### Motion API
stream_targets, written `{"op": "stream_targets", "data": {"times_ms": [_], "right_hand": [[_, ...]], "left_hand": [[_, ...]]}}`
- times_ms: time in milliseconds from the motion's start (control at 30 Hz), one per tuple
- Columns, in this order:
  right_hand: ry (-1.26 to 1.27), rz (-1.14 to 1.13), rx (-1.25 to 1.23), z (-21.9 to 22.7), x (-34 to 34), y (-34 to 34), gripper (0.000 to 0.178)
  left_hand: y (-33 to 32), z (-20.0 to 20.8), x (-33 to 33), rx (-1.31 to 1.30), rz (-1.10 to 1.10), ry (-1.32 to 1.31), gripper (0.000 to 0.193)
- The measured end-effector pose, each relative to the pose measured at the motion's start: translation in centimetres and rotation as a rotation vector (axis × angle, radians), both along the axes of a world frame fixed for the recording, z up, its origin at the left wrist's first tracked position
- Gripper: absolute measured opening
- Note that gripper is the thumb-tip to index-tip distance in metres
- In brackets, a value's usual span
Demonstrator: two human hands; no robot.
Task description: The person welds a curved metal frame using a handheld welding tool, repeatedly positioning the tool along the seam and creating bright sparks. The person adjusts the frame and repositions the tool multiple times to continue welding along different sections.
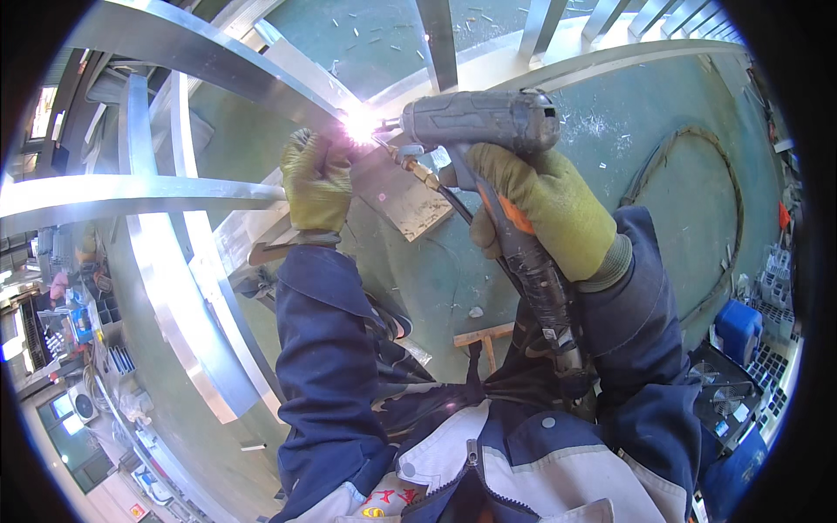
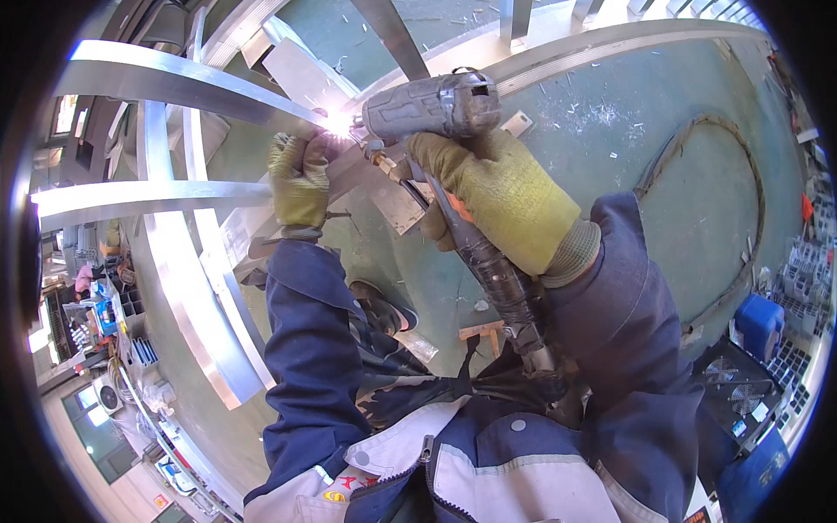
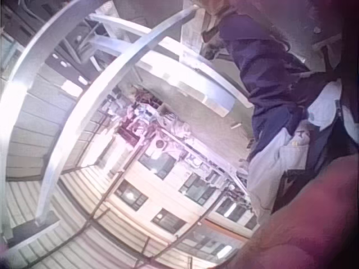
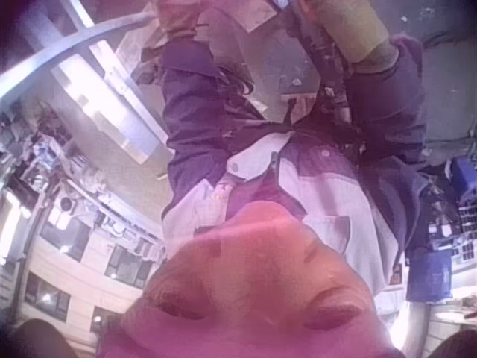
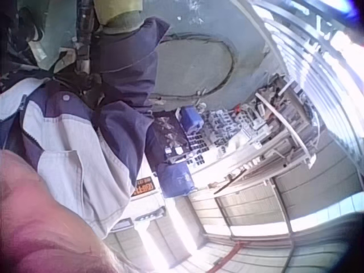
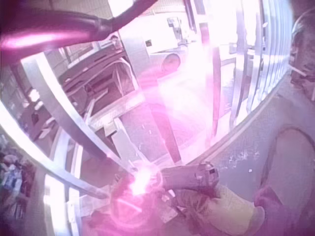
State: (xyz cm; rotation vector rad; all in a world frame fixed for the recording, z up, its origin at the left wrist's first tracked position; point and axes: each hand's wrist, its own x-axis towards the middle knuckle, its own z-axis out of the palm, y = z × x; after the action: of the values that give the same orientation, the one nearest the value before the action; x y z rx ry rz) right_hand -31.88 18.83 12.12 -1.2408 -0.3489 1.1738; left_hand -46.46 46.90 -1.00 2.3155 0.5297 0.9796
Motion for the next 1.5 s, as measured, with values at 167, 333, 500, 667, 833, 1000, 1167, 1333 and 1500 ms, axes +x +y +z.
{"op": "stream_targets", "data": {"times_ms": [167,333,500,667,833,1000,1167,1333,1500], "right_hand": [[-0.034,0.009,-0.014,0.3,-0.1,0.2,0.038],[-0.057,0.020,-0.027,0.2,-0.3,0.3,0.038],[-0.060,0.024,-0.060,0.5,-0.3,0.2,0.038],[-0.123,0.044,-0.064,0.3,-0.4,-0.1,0.038],[-0.174,0.072,-0.069,0.7,-0.5,-0.2,0.049],[-0.185,0.085,-0.025,0.2,-0.5,-1.0,0.036],[-0.120,0.034,-0.064,1.4,-1.3,-1.0,0.034],[-0.053,-0.013,-0.108,2.2,-1.8,-1.9,0.042],[-0.092,-0.059,-0.170,3.9,-2.7,-3.4,0.055]], "left_hand": [[-0.4,0.3,0.1,-0.118,-0.022,-0.029,0.015],[0.0,-0.3,0.1,-0.112,-0.003,-0.049,0.013],[-0.1,0.3,0.0,-0.005,-0.007,0.005,0.013],[-0.2,0.2,0.0,-0.078,-0.001,-0.019,0.013],[0.3,-0.4,-0.1,-0.049,0.016,0.001,0.013],[0.7,-1.2,-0.2,-0.046,0.013,0.021,0.015],[0.8,-1.1,-0.3,0.014,0.016,0.024,0.018],[0.1,0.2,0.0,0.008,0.016,0.042,0.020],[-1.7,0.8,-0.6,-0.160,0.015,-0.172,0.028]]}}
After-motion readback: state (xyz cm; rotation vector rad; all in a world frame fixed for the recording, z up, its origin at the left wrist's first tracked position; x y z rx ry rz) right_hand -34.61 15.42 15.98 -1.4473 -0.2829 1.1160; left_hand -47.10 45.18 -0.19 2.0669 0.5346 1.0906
